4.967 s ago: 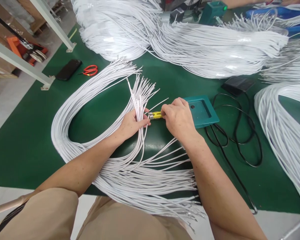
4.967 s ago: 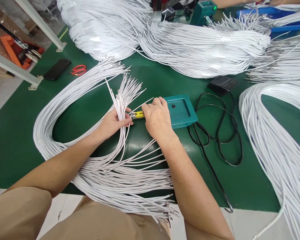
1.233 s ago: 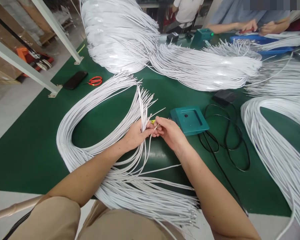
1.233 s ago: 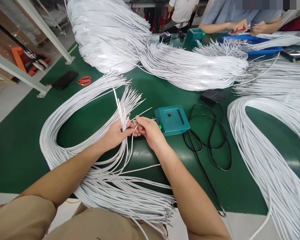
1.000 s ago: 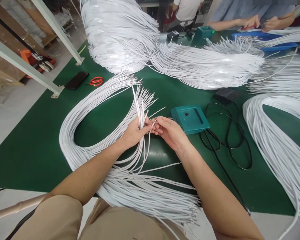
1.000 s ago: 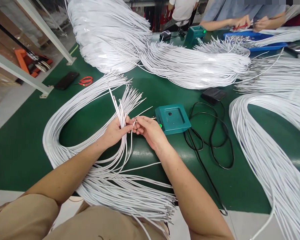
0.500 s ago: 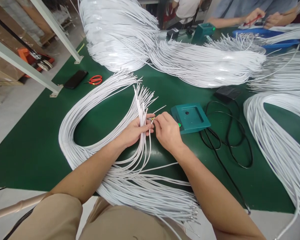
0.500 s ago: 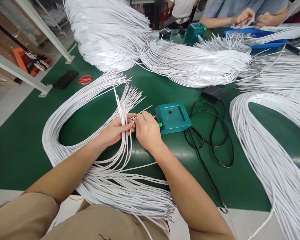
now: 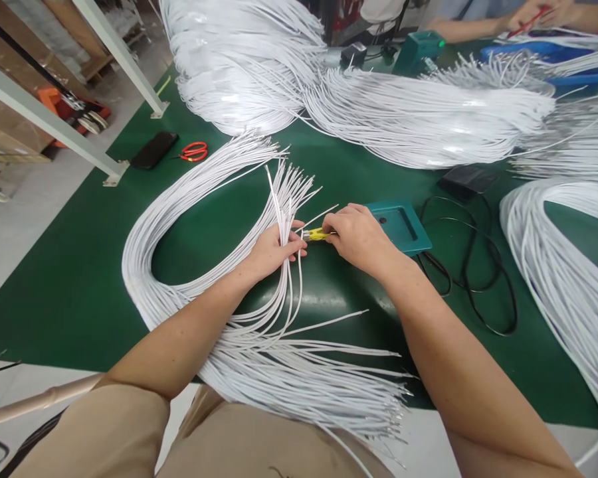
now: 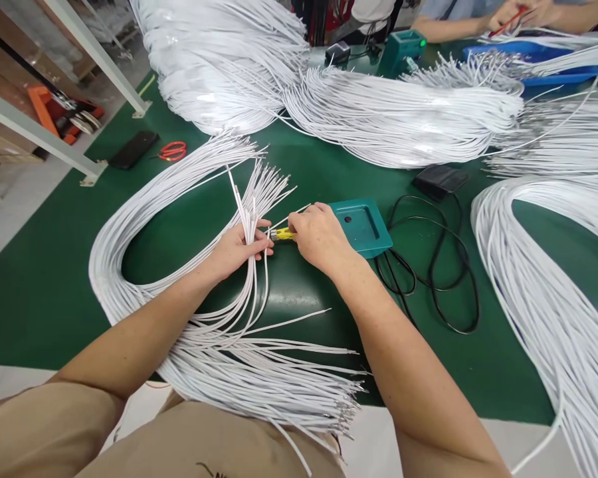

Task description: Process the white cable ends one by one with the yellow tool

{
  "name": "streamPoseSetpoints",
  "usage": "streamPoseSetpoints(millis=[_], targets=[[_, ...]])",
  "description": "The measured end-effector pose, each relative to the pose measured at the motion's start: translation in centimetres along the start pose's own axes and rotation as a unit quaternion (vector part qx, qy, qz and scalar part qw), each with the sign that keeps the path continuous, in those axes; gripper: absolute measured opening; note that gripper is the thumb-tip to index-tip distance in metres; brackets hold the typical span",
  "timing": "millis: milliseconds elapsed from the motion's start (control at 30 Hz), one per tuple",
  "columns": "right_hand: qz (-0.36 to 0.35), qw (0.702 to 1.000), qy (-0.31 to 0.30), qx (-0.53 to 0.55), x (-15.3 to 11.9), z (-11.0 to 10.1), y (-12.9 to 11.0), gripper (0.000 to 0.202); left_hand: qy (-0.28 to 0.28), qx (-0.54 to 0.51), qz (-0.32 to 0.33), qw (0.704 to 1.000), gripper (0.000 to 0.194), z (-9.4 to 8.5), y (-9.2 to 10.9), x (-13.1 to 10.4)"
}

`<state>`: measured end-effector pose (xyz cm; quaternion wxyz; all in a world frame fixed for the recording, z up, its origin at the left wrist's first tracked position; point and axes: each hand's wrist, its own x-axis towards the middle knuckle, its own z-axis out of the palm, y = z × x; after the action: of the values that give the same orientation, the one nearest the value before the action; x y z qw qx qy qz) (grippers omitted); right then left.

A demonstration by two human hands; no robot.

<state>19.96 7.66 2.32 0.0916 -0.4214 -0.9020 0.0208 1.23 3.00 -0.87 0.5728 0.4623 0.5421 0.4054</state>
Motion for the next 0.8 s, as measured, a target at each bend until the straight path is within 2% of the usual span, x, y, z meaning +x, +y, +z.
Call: streamPoseSetpoints(millis=[333, 433, 500, 633, 700, 800], targets=[[-0.003, 0.999, 0.043, 0.006, 0.0, 1.0, 0.0, 0.018, 0.020, 0.057, 0.003, 0.998, 0.040, 0.3, -0.7, 0.5], [-0.003, 0.999, 0.042, 0.018, -0.3, 0.8, -0.1, 0.014, 0.023, 0.066, 0.010, 0.998, 0.040, 0.3, -0.9, 0.6], [0.003, 0.998, 0.062, 0.018, -0.7, 0.7, -0.2, 0.009, 0.021, 0.071, 0.012, 0.997, 0.041, 0.2, -0.9, 0.6], [0.100, 0.981, 0.155, -0.061, -1.9, 0.9, 0.1, 0.024, 0.009, 0.065, 0.002, 0.998, 0.042, 0.0, -0.7, 0.6], [0.141, 0.971, 0.170, -0.088, -2.4, 1.2, 0.4, 0.032, 0.002, 0.055, -0.007, 0.998, 0.042, -0.2, -0.5, 0.5], [0.138, 0.973, 0.167, -0.083, -2.6, 1.3, 0.7, 0.033, -0.008, 0.051, -0.016, 0.999, 0.043, -0.6, -0.3, 0.5]])
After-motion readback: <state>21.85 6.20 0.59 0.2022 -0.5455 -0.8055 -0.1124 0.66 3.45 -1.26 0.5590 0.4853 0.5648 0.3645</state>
